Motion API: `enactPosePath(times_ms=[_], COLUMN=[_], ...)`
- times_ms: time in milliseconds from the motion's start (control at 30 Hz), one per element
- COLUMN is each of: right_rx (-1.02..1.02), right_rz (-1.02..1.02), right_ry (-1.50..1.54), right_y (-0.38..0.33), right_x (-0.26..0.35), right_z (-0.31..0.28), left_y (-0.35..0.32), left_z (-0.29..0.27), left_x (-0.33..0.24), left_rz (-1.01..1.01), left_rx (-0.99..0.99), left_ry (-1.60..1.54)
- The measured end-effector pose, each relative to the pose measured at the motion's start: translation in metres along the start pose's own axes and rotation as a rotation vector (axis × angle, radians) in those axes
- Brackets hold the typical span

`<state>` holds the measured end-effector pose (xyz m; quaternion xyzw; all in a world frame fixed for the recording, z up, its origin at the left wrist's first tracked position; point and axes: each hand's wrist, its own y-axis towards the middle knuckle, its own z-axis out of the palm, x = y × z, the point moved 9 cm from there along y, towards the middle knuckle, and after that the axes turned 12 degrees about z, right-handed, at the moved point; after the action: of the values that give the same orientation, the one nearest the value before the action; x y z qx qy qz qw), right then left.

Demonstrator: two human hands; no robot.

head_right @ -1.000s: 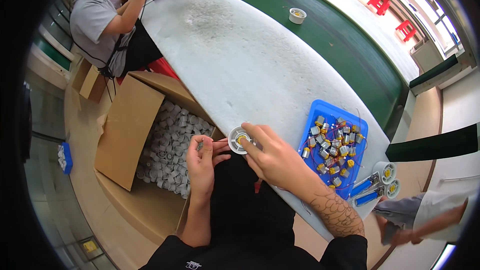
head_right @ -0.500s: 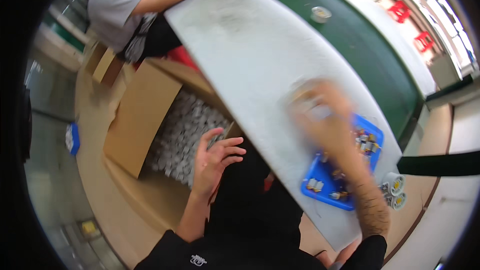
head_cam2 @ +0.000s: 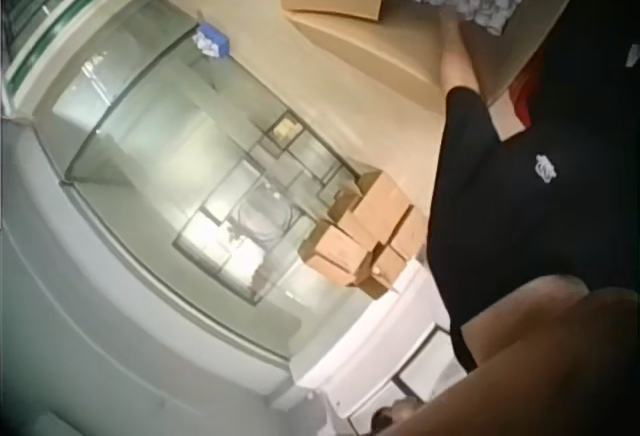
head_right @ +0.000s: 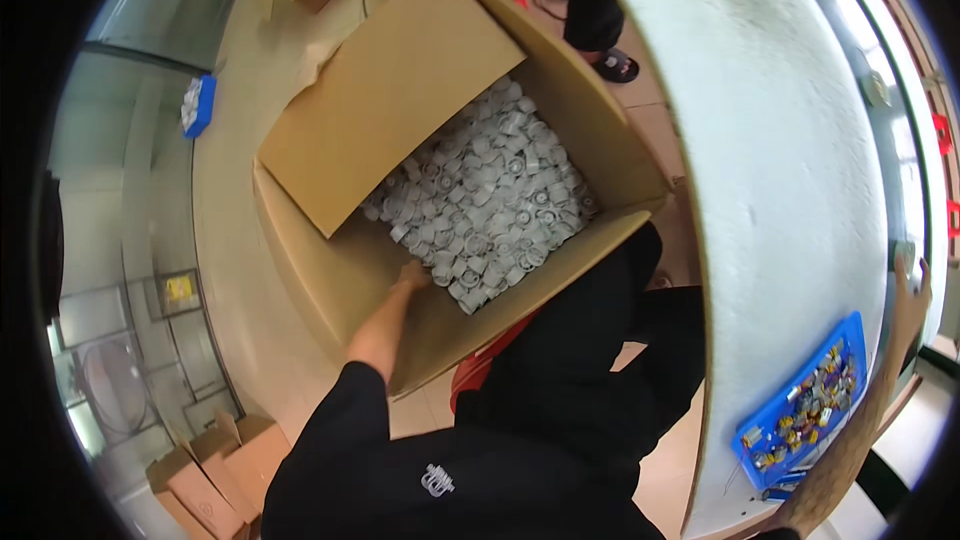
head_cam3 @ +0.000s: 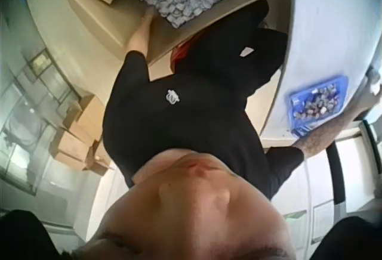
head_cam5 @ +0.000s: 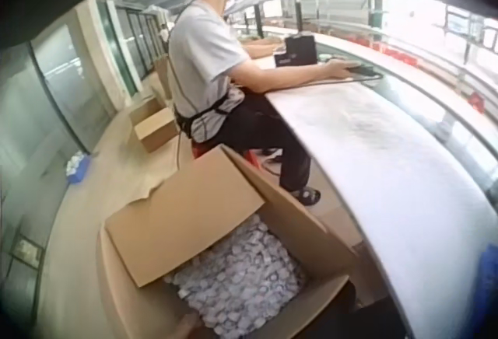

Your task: The person assembles components by taking plastic housings from a box, inserting motors with wires from a tray into the housings, and placing the assembled units onto a conveyor belt.

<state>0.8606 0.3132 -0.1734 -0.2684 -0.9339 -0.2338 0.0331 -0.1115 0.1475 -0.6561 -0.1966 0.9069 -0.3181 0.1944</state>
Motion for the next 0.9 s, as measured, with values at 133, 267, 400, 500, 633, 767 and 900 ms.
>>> enactPosePath(times_ms=[133, 267, 400, 500, 633, 767, 900], right_rx=[0.1, 0.232, 0.525, 0.785, 0.719, 0.787, 0.638], right_rz=[0.111, 0.157, 0.22, -0.076, 0.106, 0.122, 0.11], right_ry=[0.174, 0.122, 0.222, -0.181, -0.158, 0.12, 0.071], right_y=[-0.057, -0.147, -0.232, -0.283, -0.297, -0.28, -0.265], right_x=[-0.023, 0.04, 0.029, 0.186, 0.132, 0.148, 0.149], right_z=[-0.068, -0.154, -0.132, -0.132, -0.142, -0.134, -0.163], left_y=[0.014, 0.039, 0.042, 0.029, 0.013, 0.001, 0.003], left_z=[0.067, 0.122, 0.141, 0.153, 0.104, 0.079, 0.043], left_x=[0.001, -0.001, 0.069, 0.067, -0.049, -0.028, -0.064], left_rz=[0.013, 0.017, 0.195, -0.217, -0.101, -0.062, 0.171], left_rx=[0.178, -0.03, -0.382, -0.024, 0.076, 0.113, 0.023], left_ry=[-0.012, -0.297, -0.035, -0.101, -0.104, -0.17, -0.123])
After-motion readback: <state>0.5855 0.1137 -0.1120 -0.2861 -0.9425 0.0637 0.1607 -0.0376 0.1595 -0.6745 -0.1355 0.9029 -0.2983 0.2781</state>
